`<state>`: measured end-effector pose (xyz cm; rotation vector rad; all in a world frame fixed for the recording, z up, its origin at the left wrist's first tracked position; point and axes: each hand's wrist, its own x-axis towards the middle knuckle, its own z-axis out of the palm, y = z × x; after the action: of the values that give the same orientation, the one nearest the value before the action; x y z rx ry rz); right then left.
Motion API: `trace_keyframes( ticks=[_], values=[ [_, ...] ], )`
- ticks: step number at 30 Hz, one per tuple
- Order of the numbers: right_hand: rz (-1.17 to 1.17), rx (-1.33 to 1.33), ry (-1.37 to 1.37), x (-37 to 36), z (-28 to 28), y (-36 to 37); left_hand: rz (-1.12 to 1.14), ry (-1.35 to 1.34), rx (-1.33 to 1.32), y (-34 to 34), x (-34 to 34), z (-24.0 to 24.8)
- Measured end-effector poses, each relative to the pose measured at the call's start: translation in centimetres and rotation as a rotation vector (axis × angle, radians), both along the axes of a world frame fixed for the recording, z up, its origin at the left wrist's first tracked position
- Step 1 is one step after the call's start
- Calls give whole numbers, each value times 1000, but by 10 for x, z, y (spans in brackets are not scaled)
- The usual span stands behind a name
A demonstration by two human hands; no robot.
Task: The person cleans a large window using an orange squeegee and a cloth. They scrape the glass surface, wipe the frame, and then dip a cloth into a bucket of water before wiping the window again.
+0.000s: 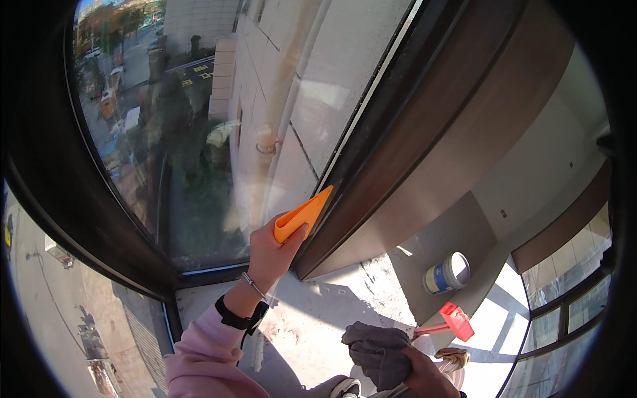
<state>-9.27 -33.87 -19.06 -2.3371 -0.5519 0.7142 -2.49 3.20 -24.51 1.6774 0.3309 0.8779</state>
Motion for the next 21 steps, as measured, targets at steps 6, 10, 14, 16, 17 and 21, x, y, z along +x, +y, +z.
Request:
trace_keyframes(
  ticks=[6,10,14,16,17,21],
  values=[
    [-470,511,569,11,-25,1,192,-118,-109,5,-7,14],
    [-730,595,797,12,-26,-9,313,-141,-75,13,-6,15],
    [-106,202,155,3,-32,-23,141,21,269,7,12,6],
    [-291,300,306,7,-42,-23,125,62,239,1,13,-1],
    [-491,424,503,10,-47,-20,60,49,232,-2,11,-3],
    [-820,585,744,9,-40,-14,87,115,173,-1,-2,-4]
  ],
)
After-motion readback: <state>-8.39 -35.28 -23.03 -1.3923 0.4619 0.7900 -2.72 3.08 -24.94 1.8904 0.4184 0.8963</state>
